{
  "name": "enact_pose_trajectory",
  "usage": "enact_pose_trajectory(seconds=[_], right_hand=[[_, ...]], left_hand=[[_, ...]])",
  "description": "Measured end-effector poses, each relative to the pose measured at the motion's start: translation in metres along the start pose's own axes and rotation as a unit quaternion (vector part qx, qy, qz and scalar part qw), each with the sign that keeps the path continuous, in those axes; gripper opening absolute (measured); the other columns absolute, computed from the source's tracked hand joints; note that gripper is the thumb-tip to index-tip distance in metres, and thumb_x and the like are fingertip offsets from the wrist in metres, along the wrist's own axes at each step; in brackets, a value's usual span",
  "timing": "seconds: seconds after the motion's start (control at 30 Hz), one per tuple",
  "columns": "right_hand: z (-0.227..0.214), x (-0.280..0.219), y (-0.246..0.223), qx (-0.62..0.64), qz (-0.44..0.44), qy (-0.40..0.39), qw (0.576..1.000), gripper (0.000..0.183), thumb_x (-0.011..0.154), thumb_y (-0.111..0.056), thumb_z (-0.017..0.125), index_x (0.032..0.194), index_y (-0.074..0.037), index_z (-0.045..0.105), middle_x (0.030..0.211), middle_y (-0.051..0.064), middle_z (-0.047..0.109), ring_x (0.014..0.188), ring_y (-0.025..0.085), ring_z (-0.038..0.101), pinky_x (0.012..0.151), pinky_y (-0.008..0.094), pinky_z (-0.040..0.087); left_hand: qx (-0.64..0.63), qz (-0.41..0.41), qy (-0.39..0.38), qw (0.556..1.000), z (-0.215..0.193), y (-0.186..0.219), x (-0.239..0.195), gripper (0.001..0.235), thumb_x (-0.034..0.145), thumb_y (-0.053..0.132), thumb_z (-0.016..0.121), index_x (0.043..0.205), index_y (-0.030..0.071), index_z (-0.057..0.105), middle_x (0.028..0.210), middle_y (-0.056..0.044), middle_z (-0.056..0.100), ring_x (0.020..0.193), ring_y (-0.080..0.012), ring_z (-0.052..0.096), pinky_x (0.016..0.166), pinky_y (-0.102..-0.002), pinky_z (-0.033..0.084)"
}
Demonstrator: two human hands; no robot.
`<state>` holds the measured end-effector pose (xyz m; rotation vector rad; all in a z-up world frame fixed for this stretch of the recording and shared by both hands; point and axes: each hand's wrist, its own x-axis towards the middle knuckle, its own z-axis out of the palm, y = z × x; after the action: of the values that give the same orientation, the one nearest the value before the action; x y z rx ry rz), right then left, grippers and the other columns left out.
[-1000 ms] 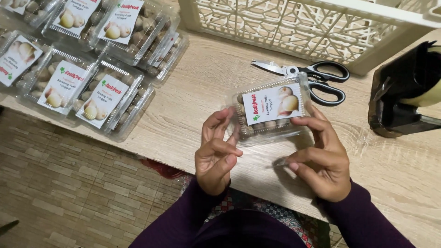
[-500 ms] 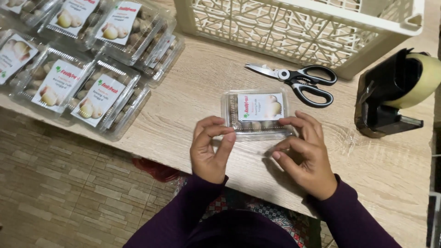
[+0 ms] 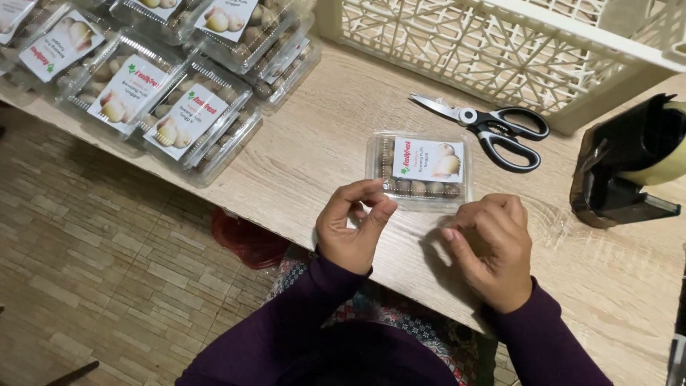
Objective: The person packages garlic bulbs into plastic containers, uses scissors to cut and apply tape, and places the sealed containers into a large white plastic crate.
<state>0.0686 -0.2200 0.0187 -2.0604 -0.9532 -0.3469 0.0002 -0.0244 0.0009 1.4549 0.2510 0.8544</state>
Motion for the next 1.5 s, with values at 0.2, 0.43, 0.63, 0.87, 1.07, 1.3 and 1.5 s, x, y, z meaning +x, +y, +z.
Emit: enact_pose_trajectory(seconds=[0.2, 0.43, 0.63, 0.87, 1.07, 1.3, 1.5], right_hand=[[-0.002, 0.002, 0.002, -0.029, 0.007, 0.012, 0.999, 0.016, 0.094, -0.023, 0.075, 0.083, -0.013, 0.07, 0.088, 0.004, 0.067, 0.094, 0.031, 0.053, 0.089, 0.04, 0.043], [-0.004, 0.002, 0.007, -0.038, 0.008, 0.016, 0.999, 0.015, 0.095, -0.023, 0.074, 0.085, -0.014, 0.069, 0.089, 0.004, 0.066, 0.095, 0.031, 0.052, 0.09, 0.04, 0.043], [-0.008, 0.004, 0.002, -0.08, 0.007, 0.006, 0.997, 0.018, 0.094, -0.025, 0.071, 0.088, -0.009, 0.068, 0.091, 0.005, 0.068, 0.097, 0.026, 0.054, 0.091, 0.04, 0.036], [-0.01, 0.001, 0.007, -0.082, 0.008, 0.008, 0.997, 0.011, 0.094, -0.02, 0.072, 0.09, -0.01, 0.071, 0.092, 0.005, 0.068, 0.096, 0.024, 0.055, 0.09, 0.038, 0.038], [-0.018, 0.005, -0.007, 0.16, 0.051, -0.082, 0.982, 0.015, 0.095, -0.015, 0.064, 0.083, -0.009, 0.069, 0.083, 0.006, 0.074, 0.08, 0.018, 0.07, 0.077, 0.031, 0.057], [-0.019, 0.004, -0.011, 0.309, 0.042, -0.156, 0.937, 0.019, 0.097, -0.024, 0.063, 0.087, -0.009, 0.069, 0.083, 0.005, 0.07, 0.078, 0.018, 0.067, 0.075, 0.031, 0.055], [-0.025, 0.0, -0.008, 0.338, 0.077, -0.169, 0.922, 0.025, 0.096, -0.028, 0.066, 0.082, -0.009, 0.069, 0.084, 0.005, 0.07, 0.084, 0.019, 0.067, 0.082, 0.034, 0.053]], left_hand=[[-0.04, 0.001, -0.018, 0.999, 0.002, 0.005, 0.0, 0.073, 0.086, 0.015, 0.085, 0.148, 0.006, 0.046, 0.085, -0.003, 0.073, 0.08, -0.0088, 0.055, 0.066, -0.019, 0.04], [-0.036, 0.002, -0.046, 0.998, -0.001, 0.002, 0.002, 0.054, 0.085, 0.013, 0.085, 0.132, 0.005, 0.06, 0.085, -0.002, 0.075, 0.075, -0.0088, 0.054, 0.064, -0.019, 0.04], [0.032, -0.028, -0.094, 0.995, -0.01, 0.014, 0.003, 0.032, 0.087, 0.018, 0.081, 0.115, 0.016, 0.066, 0.104, -0.003, 0.066, 0.094, -0.0101, 0.075, 0.068, -0.022, 0.059], [0.071, 0.031, -0.073, 0.994, -0.009, 0.011, 0.006, 0.007, 0.094, 0.023, 0.072, 0.097, 0.017, 0.069, 0.101, -0.004, 0.064, 0.091, -0.0156, 0.062, 0.062, -0.024, 0.056], [0.087, 0.129, -0.086, 0.984, -0.024, 0.041, 0.01, 0.005, 0.088, 0.028, 0.069, 0.086, 0.024, 0.066, 0.144, -0.014, 0.048, 0.136, -0.0338, 0.048, 0.101, -0.058, 0.048], [-0.337, -0.128, -0.304, 0.882, -0.014, 0.079, -0.011, 0.01, 0.082, 0.015, 0.068, 0.086, 0.024, 0.065, 0.167, -0.008, 0.029, 0.161, -0.0355, 0.029, 0.127, -0.077, 0.026], [-0.295, -0.125, -0.367, 0.873, -0.013, 0.09, -0.016, 0.011, 0.086, 0.023, 0.07, 0.091, 0.031, 0.065, 0.171, -0.014, 0.027, 0.162, -0.0399, 0.031, 0.132, -0.059, 0.027]])
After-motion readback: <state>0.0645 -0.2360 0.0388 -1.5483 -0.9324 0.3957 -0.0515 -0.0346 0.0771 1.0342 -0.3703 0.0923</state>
